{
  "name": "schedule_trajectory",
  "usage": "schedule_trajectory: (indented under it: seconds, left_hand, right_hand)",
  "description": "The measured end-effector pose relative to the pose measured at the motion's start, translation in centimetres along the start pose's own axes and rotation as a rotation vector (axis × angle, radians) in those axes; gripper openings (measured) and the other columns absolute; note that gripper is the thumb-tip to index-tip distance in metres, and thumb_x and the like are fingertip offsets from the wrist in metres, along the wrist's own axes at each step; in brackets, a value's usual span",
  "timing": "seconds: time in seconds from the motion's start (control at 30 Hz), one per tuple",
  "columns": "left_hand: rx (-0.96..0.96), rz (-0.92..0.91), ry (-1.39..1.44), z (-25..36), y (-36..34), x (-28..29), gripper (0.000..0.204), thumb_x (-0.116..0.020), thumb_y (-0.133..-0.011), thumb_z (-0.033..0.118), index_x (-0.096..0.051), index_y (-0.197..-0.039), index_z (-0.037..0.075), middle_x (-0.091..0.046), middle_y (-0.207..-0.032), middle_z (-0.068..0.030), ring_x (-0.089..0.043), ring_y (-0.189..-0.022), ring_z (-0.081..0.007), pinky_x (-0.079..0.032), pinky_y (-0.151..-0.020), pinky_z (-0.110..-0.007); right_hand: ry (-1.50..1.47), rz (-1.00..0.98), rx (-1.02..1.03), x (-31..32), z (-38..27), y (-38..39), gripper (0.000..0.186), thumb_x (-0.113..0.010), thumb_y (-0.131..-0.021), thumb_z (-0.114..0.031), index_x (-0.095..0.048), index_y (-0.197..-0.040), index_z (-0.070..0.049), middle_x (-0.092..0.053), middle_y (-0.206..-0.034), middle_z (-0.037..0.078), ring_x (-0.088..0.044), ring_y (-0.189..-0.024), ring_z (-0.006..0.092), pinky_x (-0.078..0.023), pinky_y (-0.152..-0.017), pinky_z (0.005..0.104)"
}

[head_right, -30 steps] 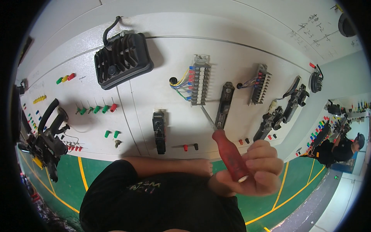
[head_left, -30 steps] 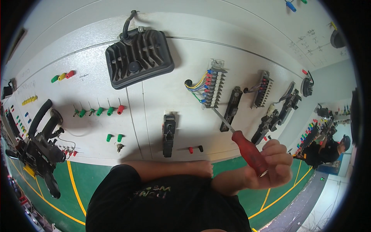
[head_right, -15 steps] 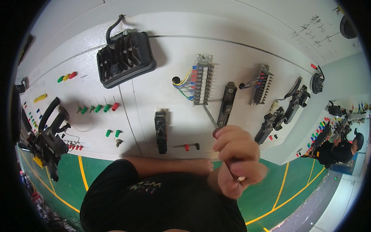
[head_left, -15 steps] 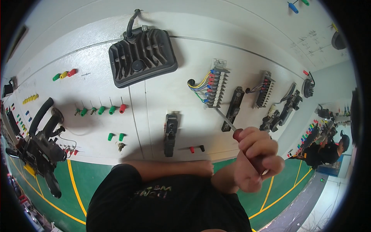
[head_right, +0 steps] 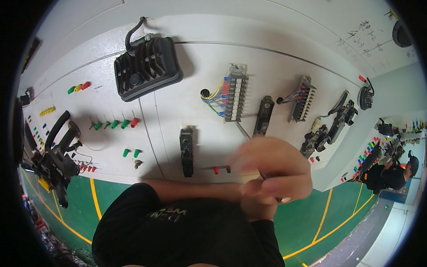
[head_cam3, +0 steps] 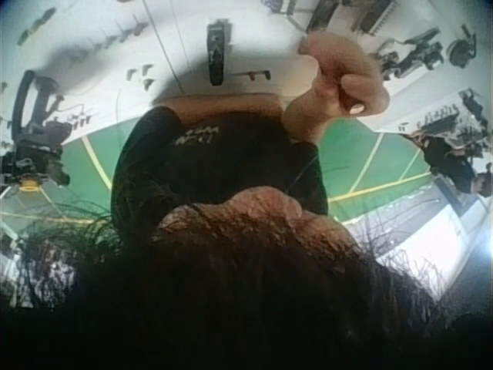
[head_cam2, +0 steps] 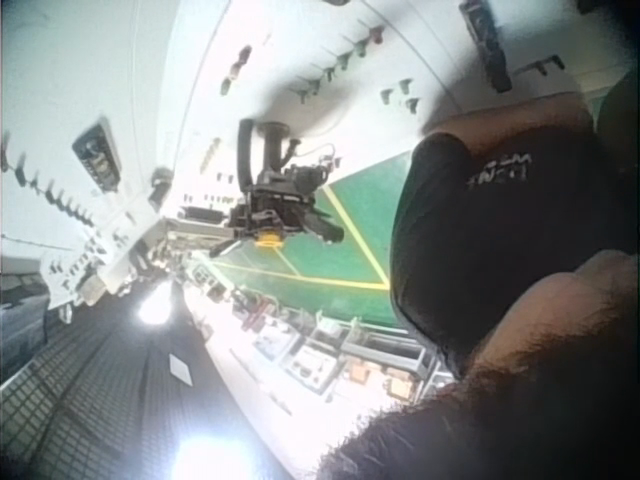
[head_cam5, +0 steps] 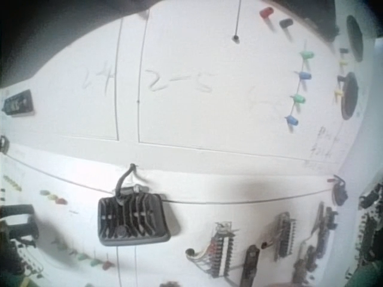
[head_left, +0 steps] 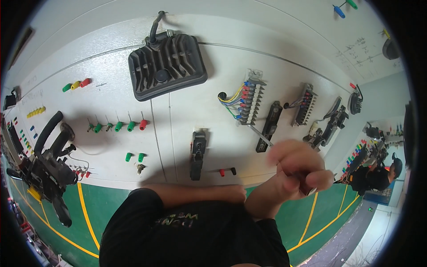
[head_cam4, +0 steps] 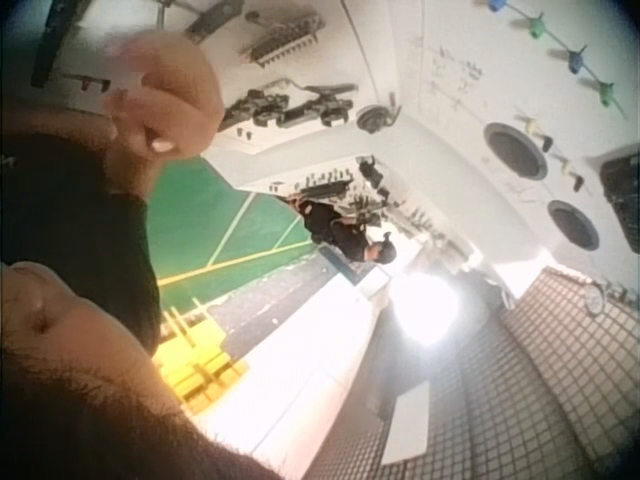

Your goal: The person uses a screwdriver to tighten or loosen screws on several electrical terminal blocks and a motor assembly mounted on a white vertical panel.

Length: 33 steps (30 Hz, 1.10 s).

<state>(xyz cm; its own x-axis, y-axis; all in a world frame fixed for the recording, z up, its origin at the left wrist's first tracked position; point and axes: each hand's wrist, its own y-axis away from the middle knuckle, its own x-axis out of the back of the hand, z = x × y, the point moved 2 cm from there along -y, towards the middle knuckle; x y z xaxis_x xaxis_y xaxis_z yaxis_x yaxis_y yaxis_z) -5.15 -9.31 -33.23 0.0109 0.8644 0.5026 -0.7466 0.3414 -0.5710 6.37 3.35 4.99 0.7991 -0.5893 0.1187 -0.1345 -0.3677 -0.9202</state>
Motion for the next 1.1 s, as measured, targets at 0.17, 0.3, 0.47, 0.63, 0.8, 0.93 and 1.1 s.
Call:
schedule_trajectory:
  seconds: [0.17, 0.3, 0.47, 0.63, 0.8, 0.93, 1.1]
  left_hand:
    - [0.12, -0.136, 0.05, 0.8, -0.6, 2.0, 0.014, -0.06, -0.085, 0.012, -0.067, -0.075, 0.005, -0.064, -0.076, -0.0169, -0.065, -0.071, -0.0323, -0.051, -0.065, -0.043]
    - [0.202, -0.587, 0.108, 3.7, -3.7, 8.3, 0.016, -0.059, -0.09, 0.013, -0.068, -0.086, 0.001, -0.064, -0.085, -0.0213, -0.064, -0.079, -0.0336, -0.05, -0.071, -0.043]
    - [0.116, -0.195, 0.051, 2.0, -1.0, 3.9, 0.017, -0.062, -0.083, 0.015, -0.069, -0.068, 0.011, -0.066, -0.067, -0.0097, -0.066, -0.063, -0.0273, -0.052, -0.058, -0.041]
    - [-0.065, -0.419, -0.19, 2.7, -2.9, 5.6, 0.017, -0.062, -0.085, 0.016, -0.071, -0.071, 0.012, -0.066, -0.068, -0.0078, -0.067, -0.066, -0.0254, -0.052, -0.058, -0.039]
    - [0.013, -0.247, 0.035, 3.0, -2.2, 6.5, 0.016, -0.062, -0.085, 0.017, -0.072, -0.073, 0.013, -0.066, -0.069, -0.0064, -0.068, -0.07, -0.0243, -0.052, -0.059, -0.039]
    - [-0.121, -0.412, -0.212, 3.7, -2.8, 7.4, 0.015, -0.062, -0.084, 0.015, -0.072, -0.074, 0.013, -0.067, -0.071, -0.007, -0.068, -0.072, -0.0242, -0.052, -0.059, -0.039]
    - [0.025, -0.215, 0.11, 2.9, -2.4, 6.4, 0.01, -0.062, -0.082, 0.012, -0.069, -0.075, 0.011, -0.064, -0.066, -0.0109, -0.066, -0.064, -0.0303, -0.052, -0.057, -0.042]
  right_hand:
    - [-0.148, 0.051, -0.14, -0.7, -0.6, -0.2, 0.055, -0.065, -0.093, -0.055, -0.049, -0.113, -0.006, -0.053, -0.075, 0.01, -0.05, -0.057, 0.0204, -0.042, -0.049, 0.0331]
    - [-0.022, -0.043, -0.157, 1.0, -1.2, 0.2, 0.055, -0.063, -0.093, -0.057, -0.052, -0.104, -0.004, -0.056, -0.086, 0.013, -0.058, -0.065, 0.0267, -0.049, -0.052, 0.0364]
    - [-0.104, -0.19, -0.195, 1.9, -1.4, -0.7, 0.043, -0.085, -0.081, -0.027, -0.052, -0.097, -0.004, -0.062, -0.111, 0.021, -0.068, -0.088, 0.0445, -0.06, -0.067, 0.0471]
    - [-0.214, -0.18, -0.156, 1.4, -0.6, -1.5, 0.041, -0.087, -0.078, -0.016, -0.052, -0.094, -0.004, -0.063, -0.118, 0.023, -0.07, -0.091, 0.0414, -0.059, -0.062, 0.0423]
    - [-0.382, -0.183, -0.218, 0.5, 1.3, -2.2, 0.03, -0.076, -0.091, -0.022, -0.05, -0.089, -0.006, -0.067, -0.089, 0.015, -0.069, -0.065, 0.026, -0.048, -0.045, 0.03]
    - [-0.283, -0.175, -0.12, 0.0, 1.3, -1.8, 0.036, -0.059, -0.101, -0.038, -0.042, -0.086, -0.01, -0.048, -0.056, 0.0, -0.046, -0.042, 0.0093, -0.035, -0.036, 0.0245]
    - [0.053, 0.497, -0.171, -0.8, 0.1, 0.6, 0.038, -0.042, -0.108, -0.043, -0.04, -0.086, -0.012, -0.039, -0.055, -0.002, -0.03, -0.039, 0.0086, -0.023, -0.037, 0.0224]
